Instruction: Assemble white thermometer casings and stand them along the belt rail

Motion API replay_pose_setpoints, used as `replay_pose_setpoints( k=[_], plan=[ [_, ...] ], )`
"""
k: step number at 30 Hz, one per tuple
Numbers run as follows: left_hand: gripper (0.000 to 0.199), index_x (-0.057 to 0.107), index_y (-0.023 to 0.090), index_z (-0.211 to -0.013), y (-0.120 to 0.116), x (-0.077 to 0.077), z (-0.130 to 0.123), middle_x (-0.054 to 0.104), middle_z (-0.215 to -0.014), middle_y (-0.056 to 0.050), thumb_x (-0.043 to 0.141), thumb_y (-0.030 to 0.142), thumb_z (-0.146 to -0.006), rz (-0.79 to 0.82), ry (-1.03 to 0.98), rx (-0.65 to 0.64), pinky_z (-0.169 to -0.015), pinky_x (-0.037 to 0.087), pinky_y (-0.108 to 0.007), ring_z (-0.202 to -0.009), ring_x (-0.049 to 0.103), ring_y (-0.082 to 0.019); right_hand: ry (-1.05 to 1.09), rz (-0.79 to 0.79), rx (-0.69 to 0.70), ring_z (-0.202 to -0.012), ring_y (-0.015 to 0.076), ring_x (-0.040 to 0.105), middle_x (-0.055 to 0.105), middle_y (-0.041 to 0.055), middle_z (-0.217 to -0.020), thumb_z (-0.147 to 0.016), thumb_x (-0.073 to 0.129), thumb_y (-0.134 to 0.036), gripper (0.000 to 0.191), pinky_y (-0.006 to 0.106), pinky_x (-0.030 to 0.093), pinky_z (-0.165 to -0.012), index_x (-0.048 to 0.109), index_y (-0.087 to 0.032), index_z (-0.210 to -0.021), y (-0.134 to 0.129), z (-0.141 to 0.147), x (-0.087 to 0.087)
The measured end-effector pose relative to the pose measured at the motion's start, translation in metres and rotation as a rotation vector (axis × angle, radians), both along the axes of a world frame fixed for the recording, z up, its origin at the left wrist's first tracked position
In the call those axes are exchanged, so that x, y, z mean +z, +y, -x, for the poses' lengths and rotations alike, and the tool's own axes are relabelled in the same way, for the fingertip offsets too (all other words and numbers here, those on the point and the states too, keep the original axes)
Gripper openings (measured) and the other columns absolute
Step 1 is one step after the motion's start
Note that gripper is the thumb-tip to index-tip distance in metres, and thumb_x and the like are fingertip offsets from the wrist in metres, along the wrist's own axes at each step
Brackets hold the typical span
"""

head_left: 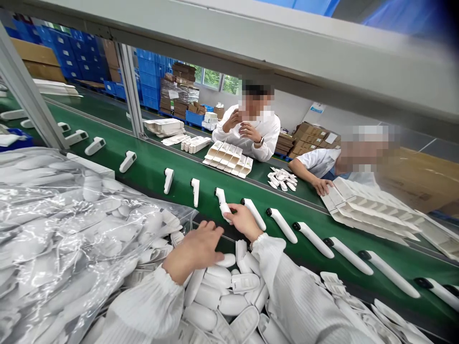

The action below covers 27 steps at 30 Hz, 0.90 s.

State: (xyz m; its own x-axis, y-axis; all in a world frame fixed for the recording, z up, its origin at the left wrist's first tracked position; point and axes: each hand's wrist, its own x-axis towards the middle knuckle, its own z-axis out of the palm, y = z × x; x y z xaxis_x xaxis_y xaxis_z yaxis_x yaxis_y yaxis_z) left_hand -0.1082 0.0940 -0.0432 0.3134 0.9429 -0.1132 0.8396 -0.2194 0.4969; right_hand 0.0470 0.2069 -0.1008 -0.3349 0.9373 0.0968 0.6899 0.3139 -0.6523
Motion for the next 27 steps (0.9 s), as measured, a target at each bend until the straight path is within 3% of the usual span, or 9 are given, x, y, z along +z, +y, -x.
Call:
replay_pose_setpoints(
  k=[3, 5, 10, 13, 16, 19, 23, 25, 27],
  plan=[
    [0.04, 0.066, 0.017, -0.109, -0.01, -0.002, -0.019, 0.064, -0.11, -0.014, 0.076, 0.033, -0.072, 0.029, 0.14, -0.134, -0.088, 0.051, -0.055, -0.108, 0.058, -0.039, -0.131, -0.066, -0.039, -0.103, 0.0264, 0.062, 0.063, 0.0117, -0.116, -0.084, 0.067, -0.009, 0.049, 0.034, 0.046, -0.095, 0.06, -0.016, -0.132, 0.01, 0.005, -0.002],
    [0.034, 0.065, 0.015, -0.111, -0.013, -0.009, -0.033, 0.063, -0.112, -0.016, 0.069, 0.028, -0.08, -0.004, 0.203, -0.161, -0.087, 0.052, -0.054, -0.107, 0.059, -0.038, -0.226, -0.096, -0.069, -0.106, 0.0292, 0.061, 0.062, 0.0147, -0.115, -0.084, 0.062, -0.004, 0.059, 0.037, 0.044, -0.096, 0.051, -0.015, -0.142, 0.011, 0.008, -0.005],
    [0.038, 0.061, 0.014, -0.117, -0.014, -0.022, -0.047, 0.061, -0.113, -0.017, 0.051, 0.006, -0.082, -0.08, 0.298, -0.15, -0.079, 0.054, -0.05, -0.101, 0.06, -0.036, -0.419, -0.156, -0.122, -0.102, 0.0312, 0.062, 0.064, 0.0172, -0.107, -0.097, 0.053, -0.014, 0.051, 0.038, 0.045, -0.091, 0.043, -0.013, -0.146, 0.016, 0.011, -0.007],
    [0.044, 0.06, 0.014, -0.117, -0.013, -0.02, -0.042, 0.06, -0.113, -0.016, 0.045, -0.002, -0.079, -0.088, 0.341, -0.134, -0.079, 0.055, -0.046, -0.103, 0.06, -0.034, -0.46, -0.166, -0.104, -0.101, 0.0313, 0.061, 0.065, 0.016, -0.105, -0.099, 0.057, -0.025, 0.047, 0.038, 0.046, -0.09, 0.046, -0.014, -0.144, 0.018, 0.001, 0.001],
    [0.049, 0.058, 0.015, -0.119, -0.011, -0.014, -0.036, 0.058, -0.118, -0.015, 0.046, -0.005, -0.076, -0.074, 0.377, -0.09, -0.078, 0.057, -0.044, -0.112, 0.056, -0.034, -0.44, -0.225, -0.06, -0.111, 0.03, 0.057, 0.061, 0.0142, -0.118, -0.099, 0.06, -0.032, 0.047, 0.037, 0.044, -0.096, 0.049, -0.018, -0.142, 0.006, -0.02, 0.012],
    [0.049, 0.056, 0.012, -0.121, -0.006, -0.009, -0.032, 0.056, -0.122, -0.018, 0.051, -0.004, -0.075, -0.041, 0.418, 0.025, -0.079, 0.056, -0.045, -0.115, 0.054, -0.037, -0.288, -0.249, 0.122, -0.111, 0.0234, 0.057, 0.06, 0.0106, -0.123, -0.1, 0.059, -0.028, 0.042, 0.032, 0.044, -0.098, 0.051, -0.018, -0.14, -0.02, -0.041, 0.021],
    [0.037, 0.055, 0.005, -0.117, -0.002, -0.008, -0.026, 0.059, -0.11, -0.024, 0.051, 0.001, -0.081, 0.0, 0.445, 0.157, -0.081, 0.053, -0.044, -0.102, 0.063, -0.035, -0.226, -0.231, 0.56, -0.109, 0.0207, 0.057, 0.062, 0.0063, -0.119, -0.095, 0.068, -0.027, 0.043, 0.03, 0.045, -0.097, 0.055, -0.02, -0.135, -0.055, -0.044, 0.023],
    [0.032, 0.054, 0.005, -0.115, -0.001, -0.01, -0.023, 0.061, -0.104, -0.023, 0.05, 0.004, -0.083, 0.007, 0.43, 0.183, -0.081, 0.052, -0.041, -0.098, 0.065, -0.033, -0.297, -0.278, 0.64, -0.103, 0.022, 0.057, 0.063, 0.0064, -0.112, -0.095, 0.069, -0.029, 0.041, 0.032, 0.046, -0.094, 0.056, -0.02, -0.133, -0.066, -0.034, 0.018],
    [0.031, 0.053, 0.007, -0.114, 0.0, -0.012, -0.02, 0.062, -0.103, -0.021, 0.051, 0.004, -0.083, -0.001, 0.397, 0.191, -0.082, 0.052, -0.04, -0.099, 0.065, -0.032, -0.38, -0.327, 0.611, -0.096, 0.0228, 0.058, 0.061, 0.0072, -0.105, -0.097, 0.064, -0.03, 0.03, 0.034, 0.047, -0.09, 0.061, -0.018, -0.125, -0.072, -0.022, 0.012]
  ],
)
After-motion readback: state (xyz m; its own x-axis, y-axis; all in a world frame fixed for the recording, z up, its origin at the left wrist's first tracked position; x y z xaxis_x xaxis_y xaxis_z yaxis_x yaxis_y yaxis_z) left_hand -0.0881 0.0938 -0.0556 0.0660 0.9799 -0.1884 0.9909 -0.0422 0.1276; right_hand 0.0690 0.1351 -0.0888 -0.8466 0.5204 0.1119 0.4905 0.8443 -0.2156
